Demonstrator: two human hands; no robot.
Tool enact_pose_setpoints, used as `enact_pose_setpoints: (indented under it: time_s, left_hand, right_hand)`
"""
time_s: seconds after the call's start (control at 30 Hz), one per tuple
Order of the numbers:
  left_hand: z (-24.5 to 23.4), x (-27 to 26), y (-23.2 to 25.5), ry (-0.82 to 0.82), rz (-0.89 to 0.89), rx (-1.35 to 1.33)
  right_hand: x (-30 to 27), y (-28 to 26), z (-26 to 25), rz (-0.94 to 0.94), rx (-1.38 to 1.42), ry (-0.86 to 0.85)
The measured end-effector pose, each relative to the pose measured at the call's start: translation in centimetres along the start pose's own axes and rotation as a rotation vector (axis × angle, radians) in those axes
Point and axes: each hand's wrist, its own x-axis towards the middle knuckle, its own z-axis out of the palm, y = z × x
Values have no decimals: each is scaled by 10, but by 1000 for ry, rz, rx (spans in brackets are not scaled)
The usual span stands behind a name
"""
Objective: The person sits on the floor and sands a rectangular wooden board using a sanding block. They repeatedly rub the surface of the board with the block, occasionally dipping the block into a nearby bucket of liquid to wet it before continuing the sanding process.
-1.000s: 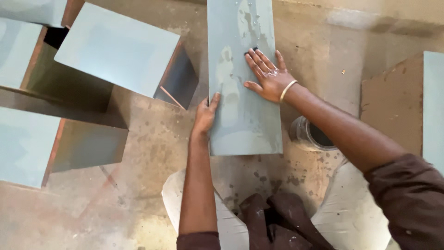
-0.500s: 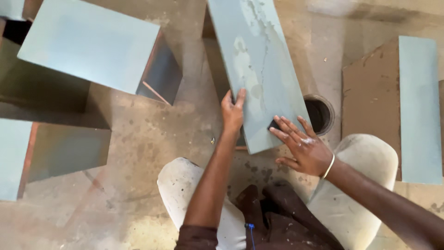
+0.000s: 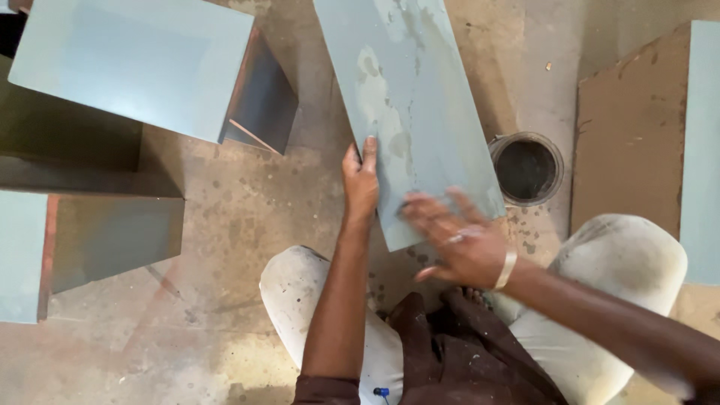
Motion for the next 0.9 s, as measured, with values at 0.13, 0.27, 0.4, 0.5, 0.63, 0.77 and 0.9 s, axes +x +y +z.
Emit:
enact_pose_setpoints:
  time_s: [0.13, 0.27, 0.4, 0.5, 0.63, 0.77, 0.9]
  left_hand:
    - [8, 3, 0, 13, -1, -45]
    - [3, 8, -3, 35, 15, -27]
    - [2, 9, -9, 70, 55, 128]
    - [6, 11, -12, -3, 66, -61]
    - [5, 12, -6, 42, -37, -113]
    - [-4, 8, 3, 38, -122, -184]
    - [7, 10, 5, -21, -147, -307]
  right_hand:
    - [-19, 9, -4, 245, 20, -7]
    - [2, -26, 18, 169, 217, 147]
    - [-3, -13, 12, 42, -35, -103]
    - [-23, 9, -2, 240, -118, -109]
    - [-16, -12, 17, 191, 149, 90]
    - [-14, -23, 37, 39, 65, 12]
    - [-46, 16, 22, 131, -240, -146]
